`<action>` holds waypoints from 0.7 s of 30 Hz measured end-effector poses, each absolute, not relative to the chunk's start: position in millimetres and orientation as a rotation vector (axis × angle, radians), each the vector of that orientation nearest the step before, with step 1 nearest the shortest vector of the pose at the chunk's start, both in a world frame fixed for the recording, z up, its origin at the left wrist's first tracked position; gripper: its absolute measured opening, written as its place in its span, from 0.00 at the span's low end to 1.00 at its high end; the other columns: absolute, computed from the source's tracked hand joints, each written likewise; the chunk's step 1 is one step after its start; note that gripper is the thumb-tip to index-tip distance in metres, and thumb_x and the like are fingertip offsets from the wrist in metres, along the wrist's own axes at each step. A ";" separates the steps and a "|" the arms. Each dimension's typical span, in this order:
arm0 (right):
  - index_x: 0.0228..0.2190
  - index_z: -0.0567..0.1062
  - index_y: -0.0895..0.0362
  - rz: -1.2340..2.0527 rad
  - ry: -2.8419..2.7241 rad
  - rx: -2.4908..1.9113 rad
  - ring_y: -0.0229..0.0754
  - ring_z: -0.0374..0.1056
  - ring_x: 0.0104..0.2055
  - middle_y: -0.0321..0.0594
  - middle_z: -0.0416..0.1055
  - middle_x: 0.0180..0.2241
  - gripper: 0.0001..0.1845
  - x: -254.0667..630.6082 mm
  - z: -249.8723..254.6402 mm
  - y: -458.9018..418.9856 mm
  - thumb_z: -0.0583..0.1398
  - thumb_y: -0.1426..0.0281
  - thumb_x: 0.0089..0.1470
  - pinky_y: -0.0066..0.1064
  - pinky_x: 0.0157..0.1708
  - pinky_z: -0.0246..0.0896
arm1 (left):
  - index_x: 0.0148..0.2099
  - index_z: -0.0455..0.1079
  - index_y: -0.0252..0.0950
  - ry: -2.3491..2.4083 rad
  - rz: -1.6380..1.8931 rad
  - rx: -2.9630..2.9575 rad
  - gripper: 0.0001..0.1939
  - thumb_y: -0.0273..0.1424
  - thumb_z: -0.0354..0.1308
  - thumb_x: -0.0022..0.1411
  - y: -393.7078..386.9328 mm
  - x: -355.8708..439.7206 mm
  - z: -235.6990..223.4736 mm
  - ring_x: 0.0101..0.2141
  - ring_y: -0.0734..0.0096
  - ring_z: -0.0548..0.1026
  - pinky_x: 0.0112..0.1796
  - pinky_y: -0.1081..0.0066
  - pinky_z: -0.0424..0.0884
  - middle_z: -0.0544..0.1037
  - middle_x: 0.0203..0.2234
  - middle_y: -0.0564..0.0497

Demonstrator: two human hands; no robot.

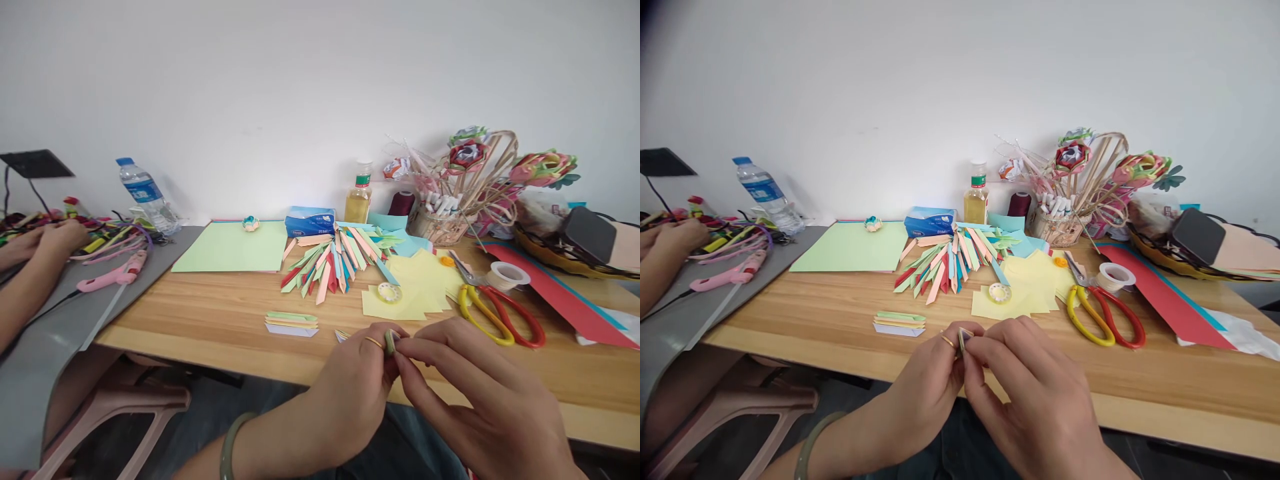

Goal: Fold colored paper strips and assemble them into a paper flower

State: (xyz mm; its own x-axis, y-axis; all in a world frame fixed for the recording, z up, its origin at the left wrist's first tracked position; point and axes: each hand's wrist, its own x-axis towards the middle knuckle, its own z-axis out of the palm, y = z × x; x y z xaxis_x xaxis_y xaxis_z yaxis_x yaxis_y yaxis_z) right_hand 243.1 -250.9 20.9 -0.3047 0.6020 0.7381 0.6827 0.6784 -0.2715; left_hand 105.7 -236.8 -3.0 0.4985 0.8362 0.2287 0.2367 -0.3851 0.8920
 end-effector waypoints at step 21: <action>0.41 0.70 0.56 -0.091 -1.939 -1.103 0.38 0.74 0.27 0.41 0.77 0.30 0.12 246.3 -33.0 -245.0 0.51 0.75 0.57 0.24 0.27 0.69 | 0.35 0.67 0.35 0.781 1.353 1.016 0.10 0.34 0.48 0.63 -225.1 124.5 -18.4 0.53 0.66 0.64 0.53 0.65 0.56 0.77 0.35 0.47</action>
State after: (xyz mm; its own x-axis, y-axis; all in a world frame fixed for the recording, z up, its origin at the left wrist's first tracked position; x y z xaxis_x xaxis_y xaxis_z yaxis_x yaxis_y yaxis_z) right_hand 246.3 -245.0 -33.0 -0.2202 0.6609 0.7174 0.7250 0.6029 -0.3329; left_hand 124.5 -225.1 -18.4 0.0944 0.9895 0.1095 -0.4008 -0.0629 0.9140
